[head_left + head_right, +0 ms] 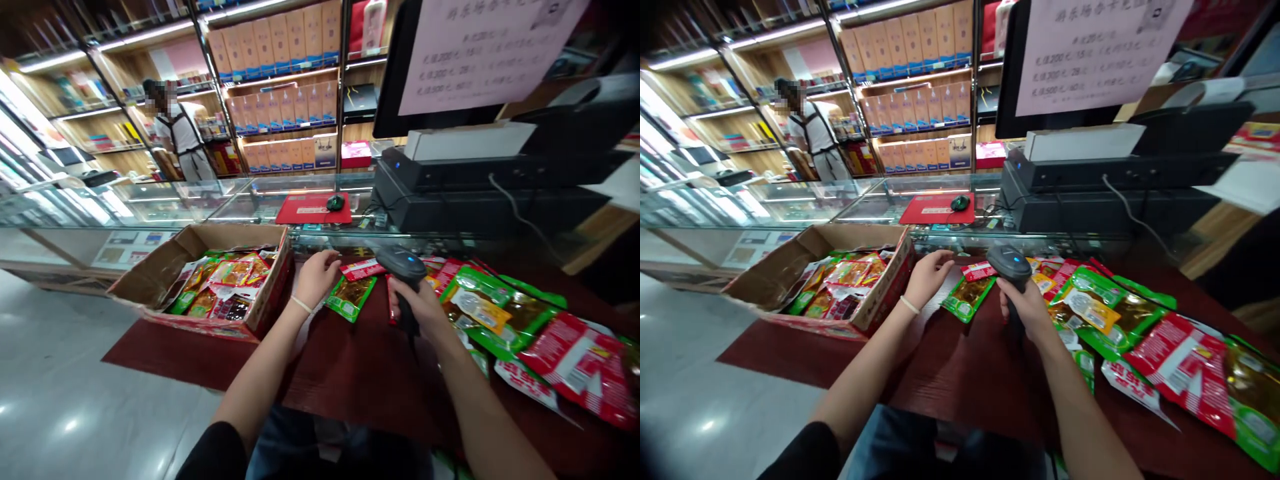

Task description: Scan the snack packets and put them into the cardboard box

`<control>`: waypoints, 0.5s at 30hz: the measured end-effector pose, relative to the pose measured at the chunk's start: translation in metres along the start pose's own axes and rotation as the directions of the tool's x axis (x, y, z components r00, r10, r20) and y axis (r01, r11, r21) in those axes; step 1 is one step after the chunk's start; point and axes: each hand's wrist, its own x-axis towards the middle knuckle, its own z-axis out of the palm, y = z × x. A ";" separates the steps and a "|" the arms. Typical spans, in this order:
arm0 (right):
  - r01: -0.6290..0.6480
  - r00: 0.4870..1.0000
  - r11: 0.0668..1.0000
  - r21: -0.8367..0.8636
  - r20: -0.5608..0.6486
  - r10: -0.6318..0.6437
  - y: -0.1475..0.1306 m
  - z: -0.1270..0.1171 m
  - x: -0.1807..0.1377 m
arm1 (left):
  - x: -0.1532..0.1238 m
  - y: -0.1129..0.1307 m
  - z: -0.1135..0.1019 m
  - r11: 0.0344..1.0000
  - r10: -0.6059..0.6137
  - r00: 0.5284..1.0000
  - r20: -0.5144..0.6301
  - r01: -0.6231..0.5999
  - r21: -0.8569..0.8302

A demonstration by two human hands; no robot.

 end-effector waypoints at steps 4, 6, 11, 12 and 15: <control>0.006 0.998 1.000 0.014 -0.058 -0.005 -0.004 -0.004 0.001 | 0.012 -0.017 0.057 1.000 -0.010 0.999 0.051 0.010 0.005; 0.016 0.995 1.000 0.013 -0.095 -0.014 -0.005 -0.007 0.003 | 0.016 -0.023 0.081 0.998 0.034 0.998 0.061 -0.037 0.046; 0.013 0.985 1.000 0.017 -0.173 -0.010 -0.005 -0.016 0.006 | 0.017 -0.039 0.117 0.979 0.032 0.992 0.120 -0.055 0.197; 0.007 0.984 1.000 0.018 -0.176 -0.003 -0.005 -0.017 0.006 | 0.017 -0.042 0.120 0.971 -0.006 0.990 0.138 -0.028 0.238; -0.006 0.983 1.000 0.010 -0.185 0.008 -0.004 -0.017 0.006 | 0.017 -0.047 0.121 0.931 -0.143 0.977 0.160 0.078 0.356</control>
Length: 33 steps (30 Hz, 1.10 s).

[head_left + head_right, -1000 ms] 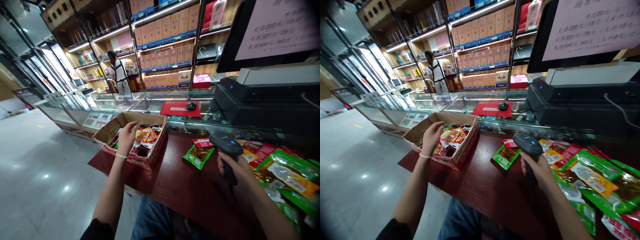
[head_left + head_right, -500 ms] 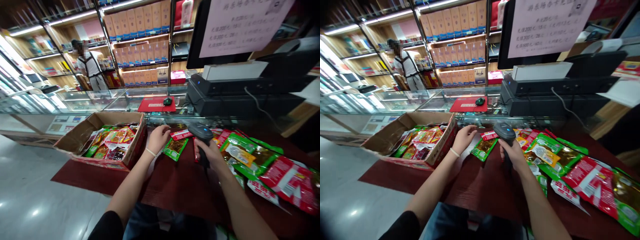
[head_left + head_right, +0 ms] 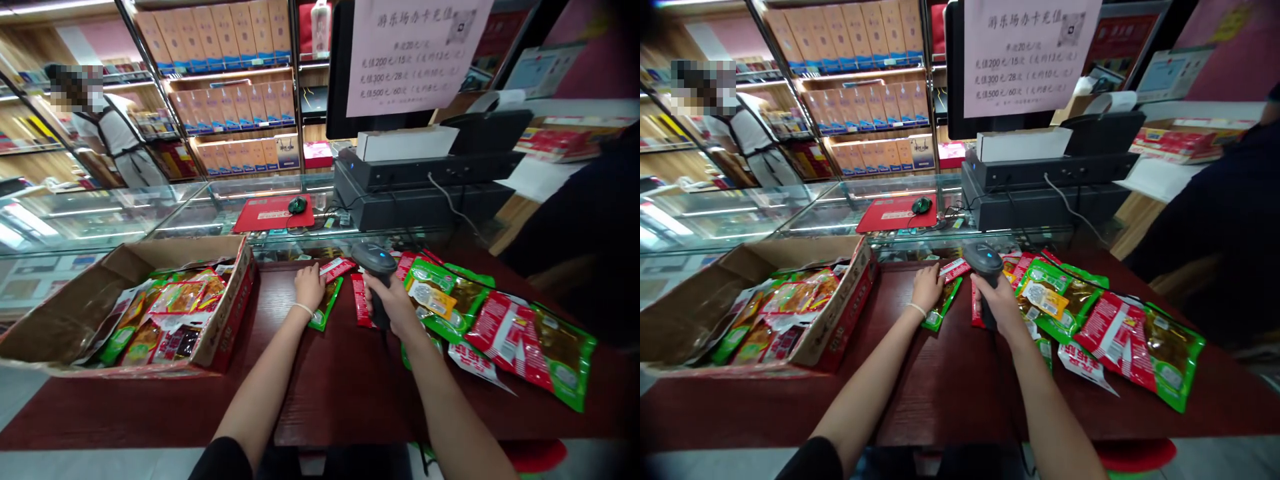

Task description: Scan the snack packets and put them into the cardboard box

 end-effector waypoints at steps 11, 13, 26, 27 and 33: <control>0.043 0.999 0.999 -0.006 0.028 -0.043 0.005 0.004 0.000 | -0.002 -0.010 -0.028 0.955 0.029 0.994 0.102 0.003 -0.298; 0.052 0.998 0.999 0.004 0.028 -0.052 0.003 0.006 -0.002 | -0.010 -0.009 -0.037 0.909 0.014 1.000 0.012 -0.008 -0.416; 0.075 0.992 0.996 -0.045 0.108 -0.070 0.012 0.017 -0.007 | -0.046 -0.046 -0.056 0.121 -0.323 0.937 0.131 0.178 -0.977; 0.076 0.989 0.996 -0.057 0.131 -0.068 0.011 0.018 -0.008 | -0.047 -0.046 -0.055 0.169 -0.348 0.932 0.102 0.170 -0.971; 0.026 0.972 0.975 -0.219 0.232 0.026 0.008 0.021 -0.017 | -0.047 -0.047 -0.051 0.330 -0.368 0.929 -0.027 0.103 -0.938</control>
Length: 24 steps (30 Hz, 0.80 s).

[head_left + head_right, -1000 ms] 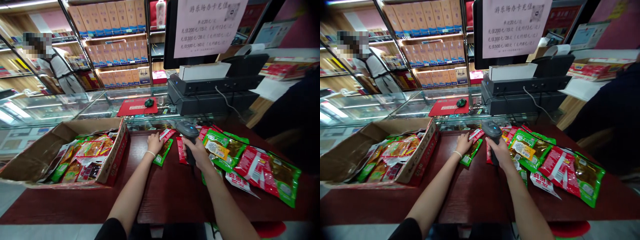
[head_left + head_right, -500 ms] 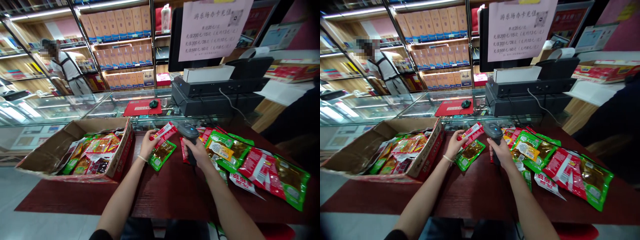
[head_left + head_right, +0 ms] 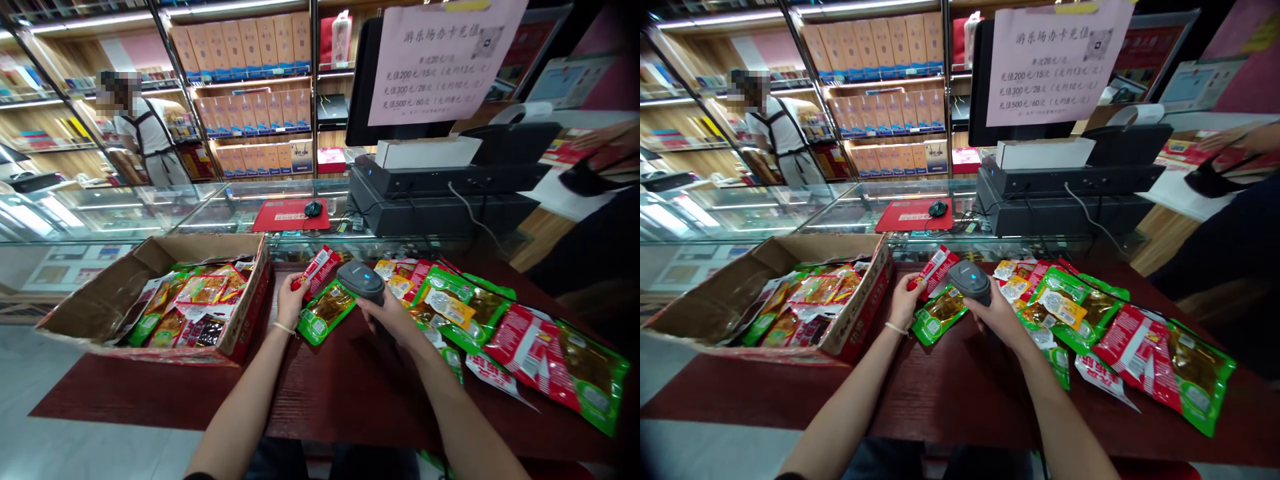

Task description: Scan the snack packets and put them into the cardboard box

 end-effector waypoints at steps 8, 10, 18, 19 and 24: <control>0.041 0.998 0.986 -0.159 0.050 -0.033 0.018 -0.004 0.004 | 0.004 -0.004 -0.002 0.996 0.042 0.998 -0.043 -0.038 0.075; 0.041 0.999 0.992 -0.123 0.027 -0.038 0.016 -0.003 0.003 | 0.003 -0.004 -0.002 0.999 0.020 0.999 -0.038 -0.018 0.045; 0.002 0.999 1.000 -0.026 -0.053 -0.004 0.004 0.001 0.002 | 0.002 -0.004 -0.002 1.000 0.003 1.000 -0.024 -0.003 0.004; -0.003 0.998 1.000 -0.009 -0.060 0.003 0.004 0.001 0.003 | 0.002 -0.004 -0.001 1.000 0.015 1.000 -0.026 -0.015 0.023; 0.038 0.997 0.993 0.108 -0.071 -0.030 -0.002 0.000 0.002 | -0.004 0.008 0.005 0.980 0.108 0.994 -0.026 -0.102 0.171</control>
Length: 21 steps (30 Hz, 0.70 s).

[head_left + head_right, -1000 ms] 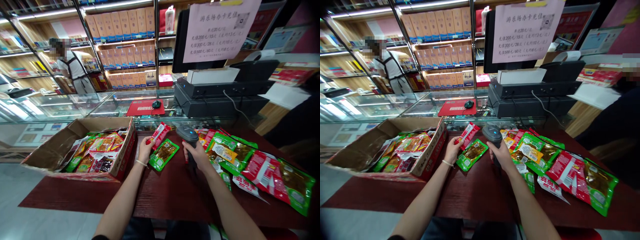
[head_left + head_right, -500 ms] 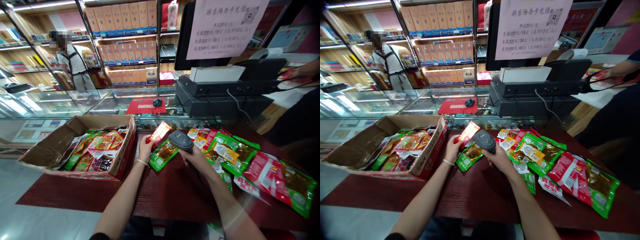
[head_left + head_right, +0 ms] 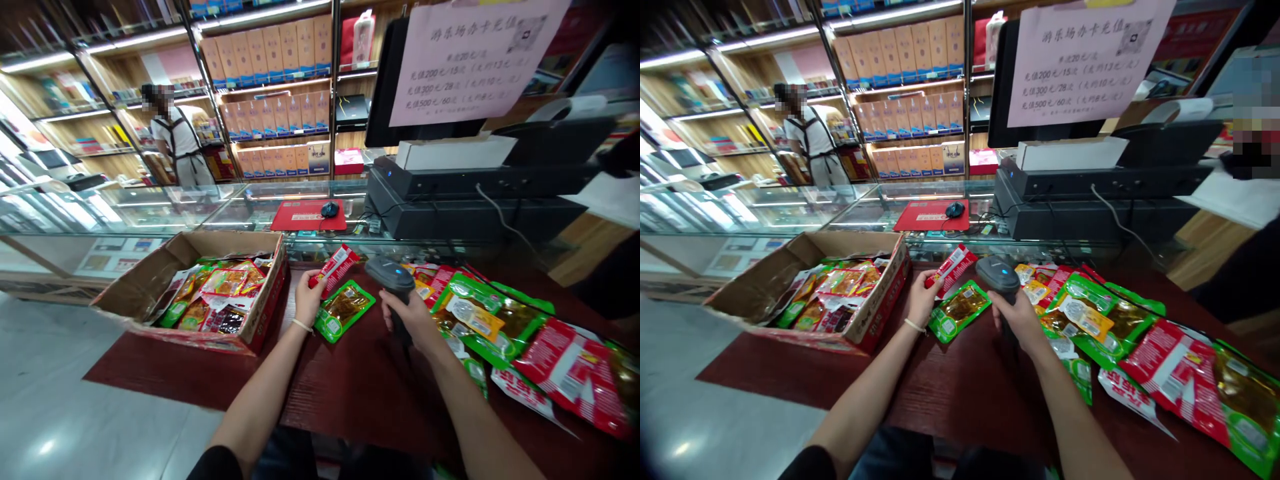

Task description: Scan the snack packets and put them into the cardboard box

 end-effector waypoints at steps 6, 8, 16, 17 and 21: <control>0.091 0.995 0.988 0.122 0.027 -0.095 -0.007 0.000 -0.003 | -0.013 0.058 0.005 0.990 0.138 0.990 -0.005 -0.138 -0.025; 0.090 0.995 0.986 0.139 0.037 -0.096 -0.011 0.002 -0.003 | -0.019 0.086 -0.001 0.979 0.198 0.980 -0.006 -0.198 -0.040; 0.102 0.984 0.992 0.072 0.141 -0.112 -0.037 0.023 -0.005 | -0.018 0.161 -0.101 0.920 0.392 0.887 -0.243 -0.384 0.085; 0.106 0.982 0.993 0.058 0.151 -0.114 -0.038 0.027 -0.004 | -0.014 0.162 -0.121 0.915 0.403 0.867 -0.294 -0.393 0.096; 0.098 0.978 0.995 0.022 0.184 -0.100 -0.040 0.043 -0.002 | 0.003 0.151 -0.209 0.909 0.416 0.771 -0.481 -0.345 0.233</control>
